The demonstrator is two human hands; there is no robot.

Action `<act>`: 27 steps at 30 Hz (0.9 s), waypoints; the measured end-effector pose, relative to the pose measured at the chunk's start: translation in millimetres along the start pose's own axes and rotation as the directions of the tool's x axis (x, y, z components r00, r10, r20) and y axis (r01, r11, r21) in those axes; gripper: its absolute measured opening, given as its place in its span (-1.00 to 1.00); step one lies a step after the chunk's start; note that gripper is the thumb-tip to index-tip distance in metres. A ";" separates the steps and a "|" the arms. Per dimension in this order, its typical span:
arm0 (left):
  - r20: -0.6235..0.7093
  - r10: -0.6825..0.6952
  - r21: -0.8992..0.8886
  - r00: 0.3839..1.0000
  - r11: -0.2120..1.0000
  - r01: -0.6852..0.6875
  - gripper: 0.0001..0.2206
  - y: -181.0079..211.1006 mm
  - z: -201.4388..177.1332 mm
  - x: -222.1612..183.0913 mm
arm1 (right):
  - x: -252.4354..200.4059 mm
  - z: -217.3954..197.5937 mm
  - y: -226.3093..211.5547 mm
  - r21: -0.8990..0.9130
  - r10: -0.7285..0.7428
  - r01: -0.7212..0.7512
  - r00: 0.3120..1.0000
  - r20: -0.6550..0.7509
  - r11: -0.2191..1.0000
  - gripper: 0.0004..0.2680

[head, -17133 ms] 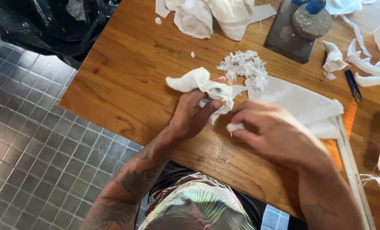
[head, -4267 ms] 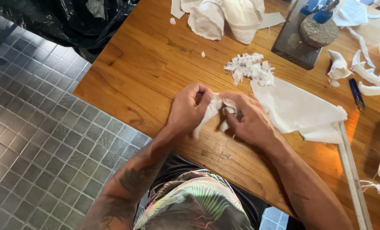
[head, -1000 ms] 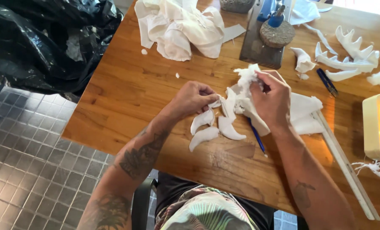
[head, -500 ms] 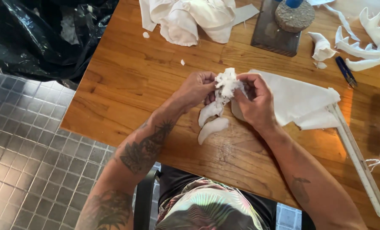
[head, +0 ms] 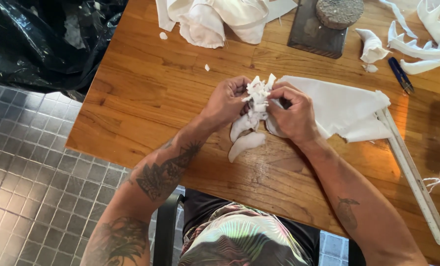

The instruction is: Stuffing a white fabric horn with small pieces of white filler material using hands and a pen

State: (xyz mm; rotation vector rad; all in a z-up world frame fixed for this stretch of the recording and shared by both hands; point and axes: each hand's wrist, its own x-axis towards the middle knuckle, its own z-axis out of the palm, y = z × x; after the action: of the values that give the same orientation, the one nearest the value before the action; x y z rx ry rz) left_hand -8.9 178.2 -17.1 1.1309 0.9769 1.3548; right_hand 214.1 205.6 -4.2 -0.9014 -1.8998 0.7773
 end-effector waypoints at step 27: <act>-0.077 0.117 0.139 0.990 0.985 -0.105 -0.86 17.9 2.7 -3.6 | 1.5 1.5 -44.1 -0.191 -0.345 0.324 0.935 -0.086 0.927 -0.94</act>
State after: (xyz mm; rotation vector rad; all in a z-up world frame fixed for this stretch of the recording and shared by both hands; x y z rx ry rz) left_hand -10.2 172.9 0.5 1.2530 1.0938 1.4542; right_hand 199.8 182.7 30.7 -0.6814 -1.9675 0.3488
